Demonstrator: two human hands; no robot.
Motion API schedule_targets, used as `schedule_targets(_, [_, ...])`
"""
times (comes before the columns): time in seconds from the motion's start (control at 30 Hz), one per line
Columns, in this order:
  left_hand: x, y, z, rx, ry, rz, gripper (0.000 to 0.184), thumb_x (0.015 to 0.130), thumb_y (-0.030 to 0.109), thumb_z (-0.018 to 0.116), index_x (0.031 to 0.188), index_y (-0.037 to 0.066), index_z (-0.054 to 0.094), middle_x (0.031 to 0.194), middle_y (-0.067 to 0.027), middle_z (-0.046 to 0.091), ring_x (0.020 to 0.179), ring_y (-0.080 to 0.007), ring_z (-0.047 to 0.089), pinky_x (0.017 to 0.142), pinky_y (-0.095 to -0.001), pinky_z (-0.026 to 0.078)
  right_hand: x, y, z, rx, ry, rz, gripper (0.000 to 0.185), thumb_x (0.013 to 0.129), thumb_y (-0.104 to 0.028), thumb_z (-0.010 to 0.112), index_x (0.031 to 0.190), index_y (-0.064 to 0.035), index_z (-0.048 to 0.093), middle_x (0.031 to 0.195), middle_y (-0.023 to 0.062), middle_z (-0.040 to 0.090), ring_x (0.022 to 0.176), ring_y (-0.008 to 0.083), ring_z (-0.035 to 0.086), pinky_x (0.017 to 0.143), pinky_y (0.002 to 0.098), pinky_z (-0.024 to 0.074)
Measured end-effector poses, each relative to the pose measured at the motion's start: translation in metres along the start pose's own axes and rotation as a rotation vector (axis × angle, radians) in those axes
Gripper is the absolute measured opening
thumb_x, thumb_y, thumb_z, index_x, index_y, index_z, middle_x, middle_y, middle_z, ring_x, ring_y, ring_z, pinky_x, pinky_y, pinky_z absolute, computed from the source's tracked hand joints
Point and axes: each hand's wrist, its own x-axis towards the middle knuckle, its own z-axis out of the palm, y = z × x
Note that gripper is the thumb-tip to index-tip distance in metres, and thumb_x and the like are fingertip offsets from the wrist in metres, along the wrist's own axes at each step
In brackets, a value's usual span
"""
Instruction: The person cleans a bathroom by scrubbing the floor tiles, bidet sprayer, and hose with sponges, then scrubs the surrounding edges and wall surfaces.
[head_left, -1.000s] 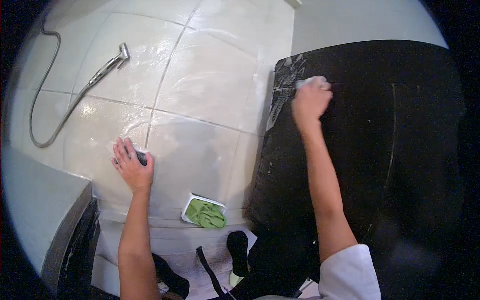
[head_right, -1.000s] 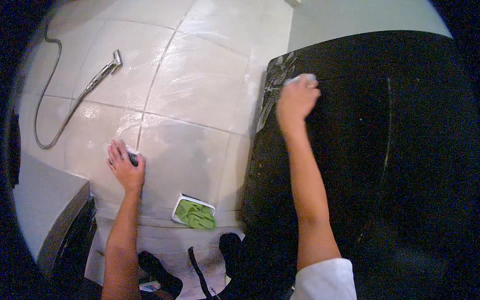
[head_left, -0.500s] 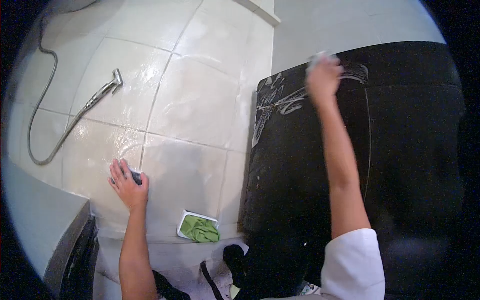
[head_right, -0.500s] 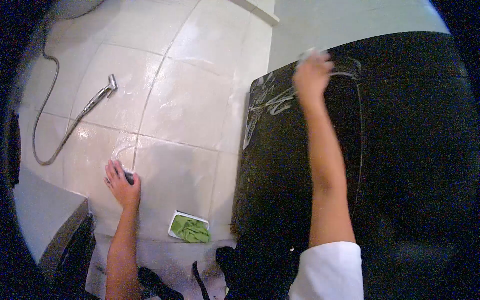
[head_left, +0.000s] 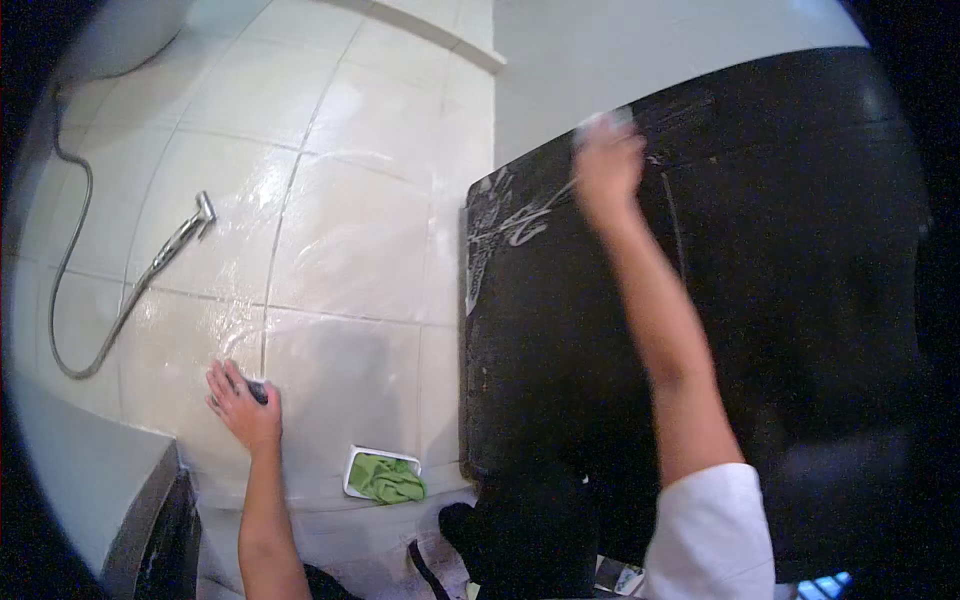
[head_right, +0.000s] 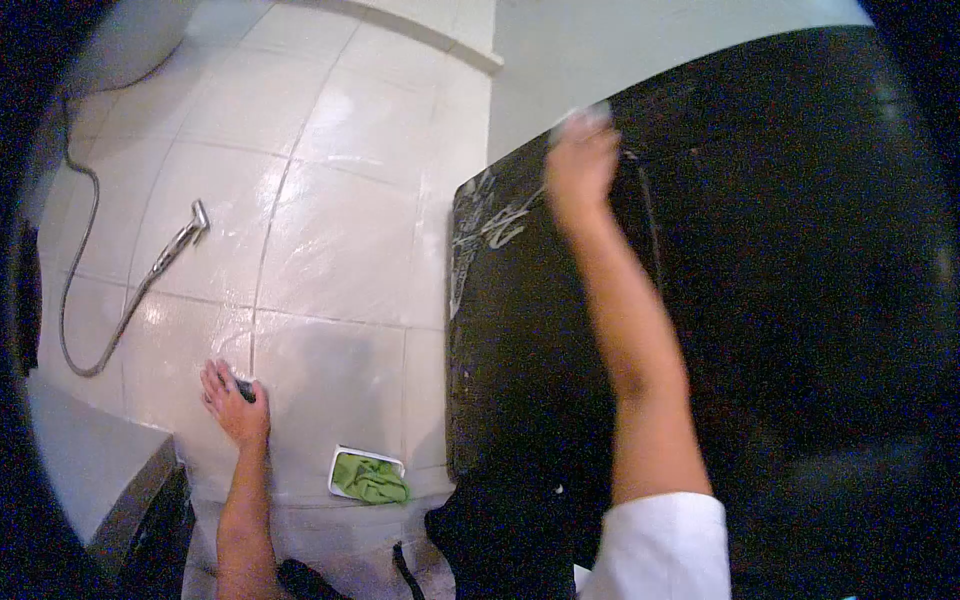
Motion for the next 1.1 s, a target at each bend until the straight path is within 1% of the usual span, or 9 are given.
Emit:
schedule_targets(0.1, [-0.001, -0.003, -0.002, -0.026, 0.015, 0.021, 0.072, 0.076, 0.028, 0.058, 0.14, 0.006, 0.032, 0.149, -0.0124, 0.023, 0.138, -0.031, 0.019, 0.11, -0.0523, 0.016, -0.033, -0.03, -0.002, 0.418, -0.056, -0.232, 0.041, 0.085, -0.019, 0.051, 0.119, 0.0036, 0.054, 0.115, 0.0176, 0.057, 0.115, 0.0306, 0.049, 0.083, 0.0449, 0.0416])
schedule_targets(0.23, [-0.002, -0.003, -0.003, -0.035, 0.047, 0.049, 0.072, 0.076, 0.028, 0.058, 0.139, 0.006, 0.032, 0.148, -0.0128, 0.024, 0.138, -0.0309, 0.02, 0.11, -0.0521, 0.016, 0.038, 0.156, -0.068, -0.223, -0.087, 0.151, 0.036, 0.091, -0.023, 0.042, 0.122, -0.0089, 0.054, 0.133, 0.0184, 0.046, 0.117, 0.0392, 0.047, 0.088, 0.0533, 0.0405])
schedule_targets(0.37, [-0.001, -0.001, -0.003, -0.047, 0.047, 0.013, 0.073, 0.075, 0.028, 0.058, 0.139, 0.005, 0.032, 0.148, -0.0134, 0.025, 0.137, -0.0312, 0.021, 0.11, -0.0511, 0.015, 0.073, 0.308, -0.073, -0.133, 0.205, 0.452, 0.028, 0.091, -0.021, 0.041, 0.112, -0.0113, 0.057, 0.114, 0.0102, 0.052, 0.105, 0.0303, 0.052, 0.081, 0.0479, 0.0452])
schedule_targets(0.43, [-0.001, -0.002, -0.002, -0.052, 0.05, 0.013, 0.073, 0.075, 0.028, 0.058, 0.139, 0.005, 0.032, 0.148, -0.0136, 0.025, 0.137, -0.0314, 0.021, 0.11, -0.0508, 0.015, 0.074, 0.297, -0.04, -0.148, 0.348, 0.459, 0.026, 0.09, -0.021, 0.043, 0.109, -0.011, 0.058, 0.113, 0.011, 0.051, 0.102, 0.0297, 0.053, 0.077, 0.0449, 0.0466])
schedule_targets(0.53, [-0.005, -0.002, -0.002, -0.029, 0.093, 0.035, 0.074, 0.075, 0.03, 0.058, 0.14, 0.006, 0.031, 0.149, -0.0126, 0.024, 0.138, -0.0293, 0.02, 0.11, -0.0496, 0.017, 0.053, 0.165, -0.043, -0.323, 0.007, 0.29, 0.046, 0.09, -0.022, 0.045, 0.126, 0.0065, 0.044, 0.131, 0.0255, 0.045, 0.112, 0.0357, 0.05, 0.086, 0.0473, 0.0439])
schedule_targets(0.63, [-0.001, -0.002, -0.006, -0.031, 0.036, -0.006, 0.075, 0.075, 0.03, 0.058, 0.14, 0.005, 0.03, 0.148, -0.0124, 0.024, 0.138, -0.0292, 0.02, 0.11, -0.0493, 0.017, -0.003, 0.016, 0.005, 0.396, 0.085, 0.228, 0.046, 0.083, -0.016, 0.05, 0.124, 0.0044, 0.048, 0.129, 0.0258, 0.046, 0.11, 0.0356, 0.051, 0.088, 0.0469, 0.0419])
schedule_targets(0.7, [-0.003, -0.002, -0.01, -0.04, -0.001, -0.008, 0.075, 0.075, 0.03, 0.058, 0.14, 0.005, 0.03, 0.148, -0.0124, 0.024, 0.138, -0.0292, 0.02, 0.11, -0.0492, 0.017, -0.023, 0.016, -0.02, 0.496, -0.227, -0.244, 0.046, 0.082, -0.016, 0.051, 0.124, 0.0025, 0.049, 0.129, 0.0232, 0.047, 0.113, 0.0342, 0.048, 0.089, 0.0472, 0.0405])
schedule_targets(0.93, [-0.007, -0.002, -0.002, -0.026, 0.095, 0.024, 0.073, 0.076, 0.029, 0.058, 0.139, 0.004, 0.031, 0.148, -0.0129, 0.025, 0.138, -0.0295, 0.02, 0.11, -0.0491, 0.017, 0.084, 0.299, -0.073, -0.111, 0.148, 0.317, 0.029, 0.088, -0.022, 0.045, 0.109, -0.0088, 0.06, 0.112, 0.0132, 0.058, 0.107, 0.0339, 0.052, 0.084, 0.0491, 0.0435])
schedule_targets(1.1, [-0.003, 0.0, -0.007, -0.03, 0.058, 0.014, 0.07, 0.076, 0.032, 0.057, 0.137, 0.004, 0.036, 0.147, -0.0137, 0.026, 0.137, -0.03, 0.022, 0.11, -0.0492, 0.017, 0.072, 0.178, -0.025, -0.203, 0.232, 0.269, 0.036, 0.087, -0.02, 0.046, 0.118, -0.0029, 0.054, 0.121, 0.0161, 0.052, 0.106, 0.0359, 0.052, 0.085, 0.0476, 0.0451])
